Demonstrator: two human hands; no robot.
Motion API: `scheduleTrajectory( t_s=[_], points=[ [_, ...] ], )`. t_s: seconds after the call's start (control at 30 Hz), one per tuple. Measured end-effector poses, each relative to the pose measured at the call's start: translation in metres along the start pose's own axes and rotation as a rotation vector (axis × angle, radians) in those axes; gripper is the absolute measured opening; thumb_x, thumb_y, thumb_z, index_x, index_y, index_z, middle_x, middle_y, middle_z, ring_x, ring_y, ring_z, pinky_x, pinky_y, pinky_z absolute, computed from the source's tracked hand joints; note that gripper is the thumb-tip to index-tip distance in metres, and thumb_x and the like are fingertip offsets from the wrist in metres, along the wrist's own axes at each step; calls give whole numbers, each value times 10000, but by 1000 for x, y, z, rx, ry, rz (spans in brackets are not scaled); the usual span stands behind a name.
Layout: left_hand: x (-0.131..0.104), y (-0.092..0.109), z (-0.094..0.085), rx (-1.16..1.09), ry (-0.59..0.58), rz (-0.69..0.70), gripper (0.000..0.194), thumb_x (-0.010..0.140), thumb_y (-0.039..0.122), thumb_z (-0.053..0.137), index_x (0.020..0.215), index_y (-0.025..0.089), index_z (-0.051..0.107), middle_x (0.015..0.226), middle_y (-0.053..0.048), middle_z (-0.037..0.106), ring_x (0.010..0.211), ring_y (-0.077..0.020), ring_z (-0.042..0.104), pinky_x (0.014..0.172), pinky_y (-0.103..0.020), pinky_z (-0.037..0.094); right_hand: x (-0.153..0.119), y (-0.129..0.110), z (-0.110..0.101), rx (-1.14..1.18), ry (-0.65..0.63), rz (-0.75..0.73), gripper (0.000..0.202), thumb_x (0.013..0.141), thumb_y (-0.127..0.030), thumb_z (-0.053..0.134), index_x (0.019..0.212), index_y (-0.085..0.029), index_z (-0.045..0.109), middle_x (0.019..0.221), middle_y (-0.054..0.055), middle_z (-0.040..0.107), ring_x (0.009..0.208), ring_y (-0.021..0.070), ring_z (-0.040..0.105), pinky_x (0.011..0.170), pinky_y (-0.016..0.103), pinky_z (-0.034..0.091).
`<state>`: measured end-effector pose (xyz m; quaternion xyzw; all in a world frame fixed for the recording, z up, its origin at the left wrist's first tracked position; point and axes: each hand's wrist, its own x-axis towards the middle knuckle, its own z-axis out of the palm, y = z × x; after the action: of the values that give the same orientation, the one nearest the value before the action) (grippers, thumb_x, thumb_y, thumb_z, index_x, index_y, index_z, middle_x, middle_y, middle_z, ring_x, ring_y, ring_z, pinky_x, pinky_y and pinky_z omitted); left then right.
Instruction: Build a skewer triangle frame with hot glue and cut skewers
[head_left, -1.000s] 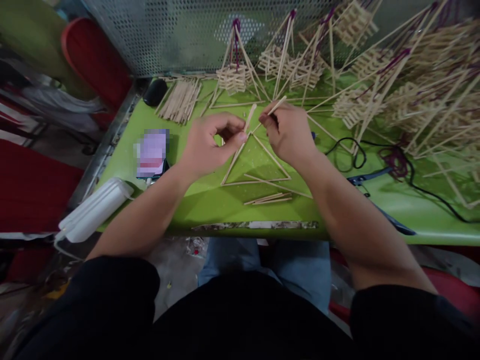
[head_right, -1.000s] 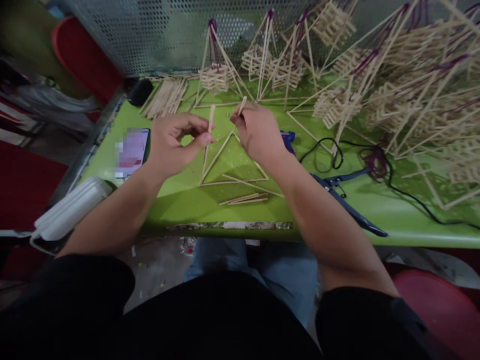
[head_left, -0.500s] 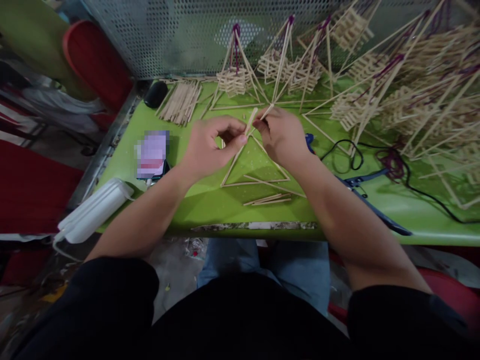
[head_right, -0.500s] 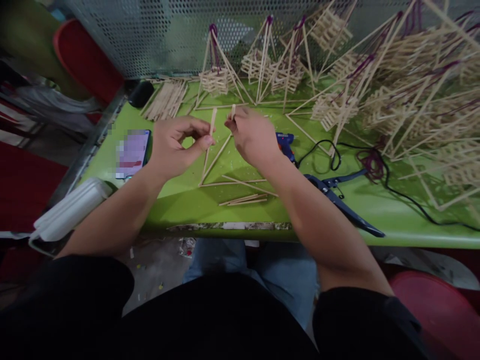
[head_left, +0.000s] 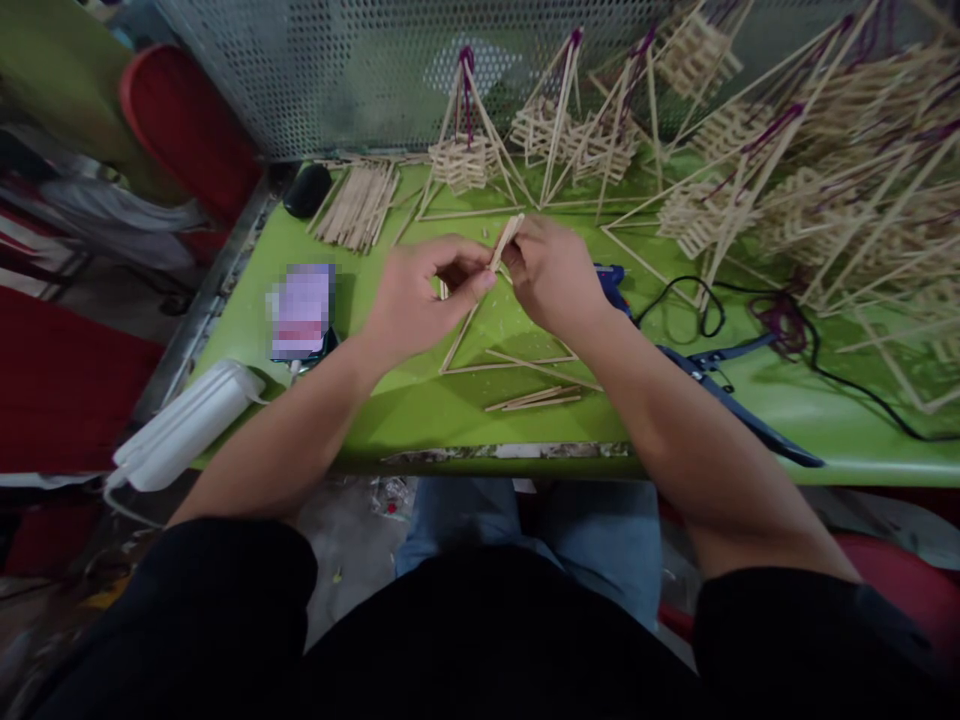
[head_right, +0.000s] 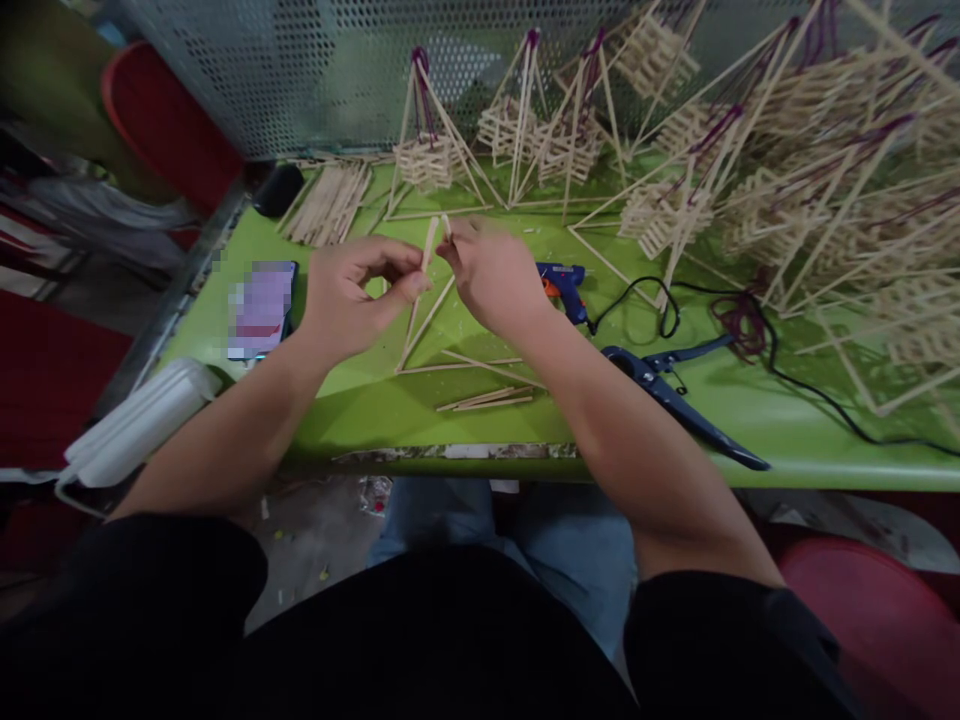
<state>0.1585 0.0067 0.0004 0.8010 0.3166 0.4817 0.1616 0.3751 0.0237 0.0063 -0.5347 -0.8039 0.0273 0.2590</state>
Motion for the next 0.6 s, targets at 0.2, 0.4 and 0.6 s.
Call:
scheduleTrajectory(
  t_s=[0.2,0.4,0.6],
  points=[
    [0,-2,-1,-4,-13,-19,176,1060,419,794,1051,246,825,927,-25,801,836,-179,770,793,-341,669,-2,-1,-1,-4,-25,7,272,1166,-278,472,1187,-221,737,1272,165,781,1107,335,720,967,462,547],
    [-1,-4,1,-34,3,-14,195,1055,437,819,1040,243,814,916,-25,790,810,-174,765,770,-330,666,-3,-4,-4,-26,-41,6,280,1174,-298,476,1234,-223,739,1288,160,783,1125,331,712,982,453,549],
    [0,-3,1,-25,14,-26,217,1040,456,849,1029,242,817,928,-30,797,815,-173,768,765,-322,667,-3,-8,-6,-53,-65,10,308,1178,-274,458,1278,-191,738,1303,174,775,1124,337,709,988,458,542]
  ],
)
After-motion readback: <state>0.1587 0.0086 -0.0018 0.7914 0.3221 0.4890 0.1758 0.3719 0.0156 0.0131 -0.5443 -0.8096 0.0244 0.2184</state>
